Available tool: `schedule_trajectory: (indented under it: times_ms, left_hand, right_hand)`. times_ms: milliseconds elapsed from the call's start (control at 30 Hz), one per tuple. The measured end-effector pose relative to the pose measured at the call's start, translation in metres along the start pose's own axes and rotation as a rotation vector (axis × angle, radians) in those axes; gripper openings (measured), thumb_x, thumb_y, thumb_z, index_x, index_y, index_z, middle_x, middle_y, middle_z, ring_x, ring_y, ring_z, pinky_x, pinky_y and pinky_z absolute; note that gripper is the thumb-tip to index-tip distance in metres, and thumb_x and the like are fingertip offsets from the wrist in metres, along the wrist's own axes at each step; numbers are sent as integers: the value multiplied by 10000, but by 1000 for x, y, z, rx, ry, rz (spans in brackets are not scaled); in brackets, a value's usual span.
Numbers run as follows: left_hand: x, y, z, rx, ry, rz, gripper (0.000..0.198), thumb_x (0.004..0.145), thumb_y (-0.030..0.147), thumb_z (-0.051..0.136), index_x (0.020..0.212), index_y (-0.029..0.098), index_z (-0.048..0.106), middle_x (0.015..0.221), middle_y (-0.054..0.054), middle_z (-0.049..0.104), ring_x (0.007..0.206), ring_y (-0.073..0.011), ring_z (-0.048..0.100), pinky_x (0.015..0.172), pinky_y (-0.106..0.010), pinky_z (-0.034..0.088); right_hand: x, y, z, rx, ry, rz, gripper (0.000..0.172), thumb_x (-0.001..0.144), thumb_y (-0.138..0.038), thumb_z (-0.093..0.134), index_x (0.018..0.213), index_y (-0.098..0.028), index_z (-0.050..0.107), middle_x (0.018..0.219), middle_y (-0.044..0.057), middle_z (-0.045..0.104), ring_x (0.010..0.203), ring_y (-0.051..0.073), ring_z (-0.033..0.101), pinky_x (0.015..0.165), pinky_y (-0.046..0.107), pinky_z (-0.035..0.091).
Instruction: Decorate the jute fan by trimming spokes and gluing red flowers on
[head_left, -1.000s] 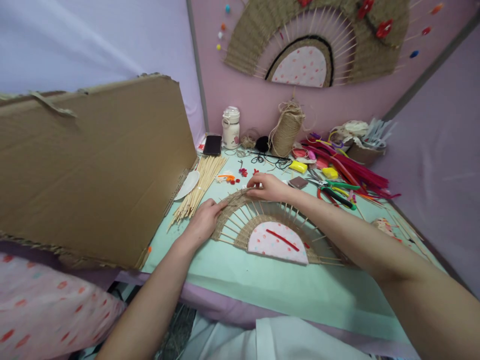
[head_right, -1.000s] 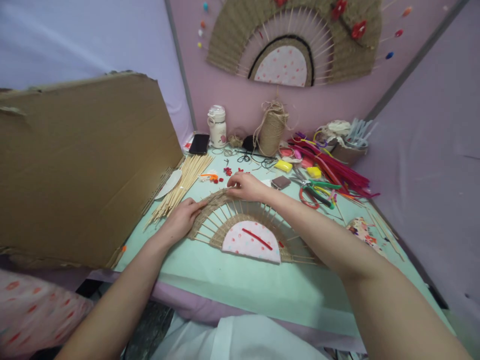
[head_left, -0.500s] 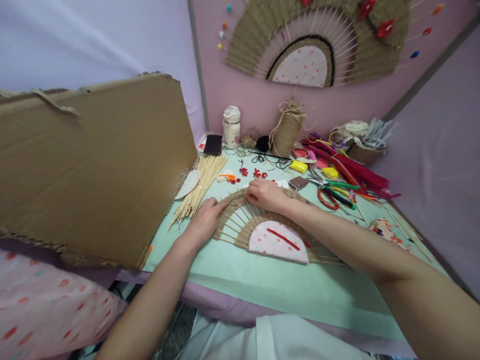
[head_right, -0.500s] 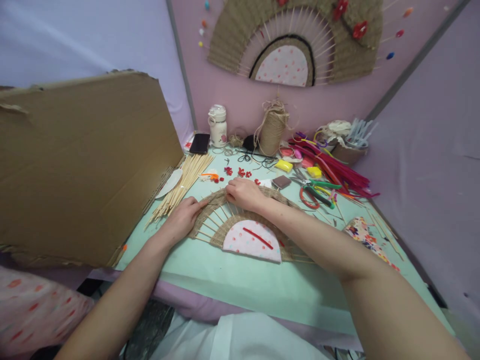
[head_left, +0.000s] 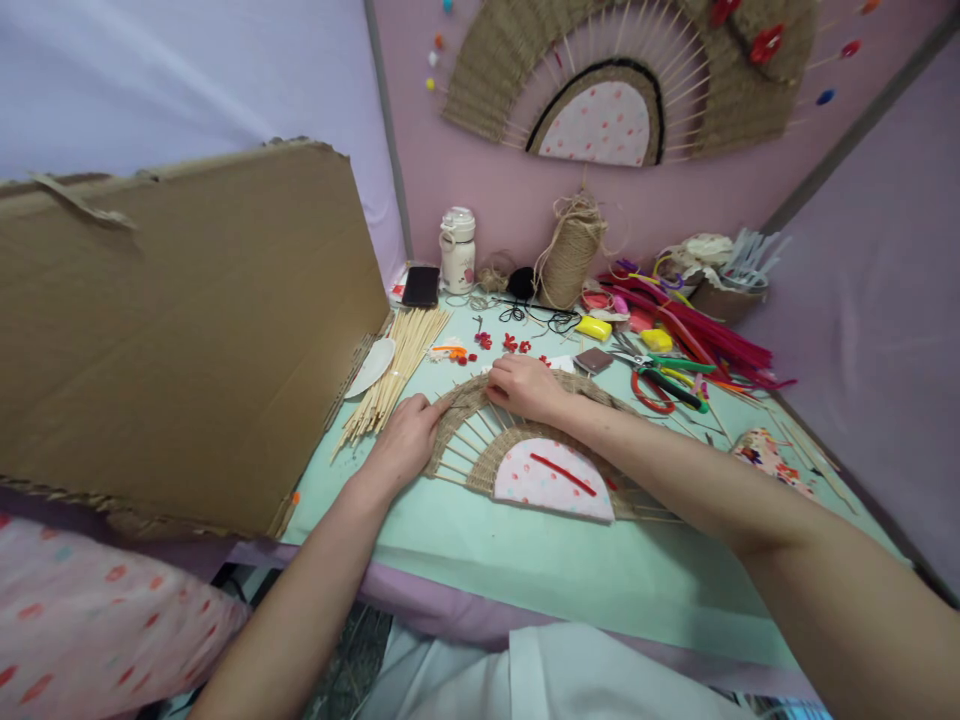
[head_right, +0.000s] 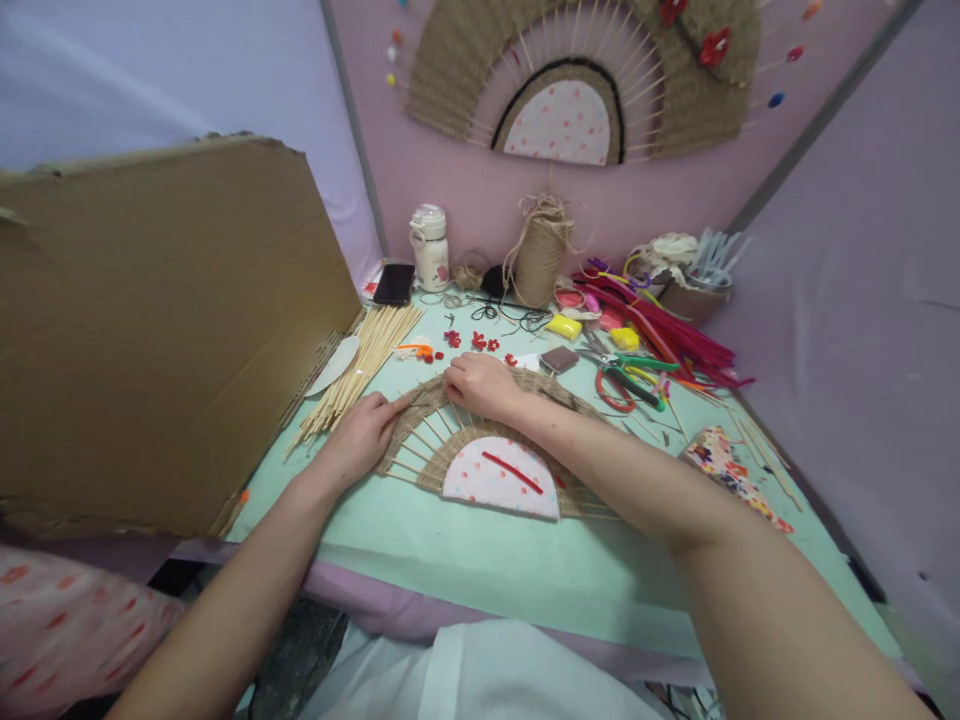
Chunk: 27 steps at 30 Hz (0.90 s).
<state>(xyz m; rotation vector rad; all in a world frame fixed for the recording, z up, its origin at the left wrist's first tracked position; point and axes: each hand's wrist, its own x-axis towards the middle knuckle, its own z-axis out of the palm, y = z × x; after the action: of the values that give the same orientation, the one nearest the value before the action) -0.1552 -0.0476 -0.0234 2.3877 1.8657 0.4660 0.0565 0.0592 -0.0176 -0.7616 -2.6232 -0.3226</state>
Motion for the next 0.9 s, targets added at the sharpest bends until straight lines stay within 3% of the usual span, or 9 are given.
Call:
schedule_trajectory:
  times_ms: [500, 733, 900]
  left_hand:
    - [0, 0, 0, -15, -10, -4, 389, 930, 234, 371, 1213, 209, 637, 819, -62, 526, 842, -197, 519, 767, -307, 428]
    - [-1, 1, -1, -20, 8, -2, 393, 920, 210, 378, 1214, 198, 638, 824, -65, 527, 838, -198, 519, 778, -312, 431]
    - [-1, 0, 1, -25, 11, 4, 396, 937, 243, 366, 1230, 199, 628, 826, -66, 535, 846, -197, 521, 776, -311, 431]
  right_hand:
    - [3, -6, -6, -23, -89, -21, 203, 887, -213, 476, 754, -159, 620, 777, 97, 621, 751, 202, 475, 636, 322, 277]
    - [4, -13, -5, -49, -119, 47, 194, 881, -228, 482, 789, -155, 636, 783, 95, 632, 789, 209, 507, 642, 319, 296]
    - [0, -11, -20, 4, -140, 99, 217, 842, -347, 550, 781, -158, 641, 801, 93, 636, 776, 211, 526, 653, 315, 327]
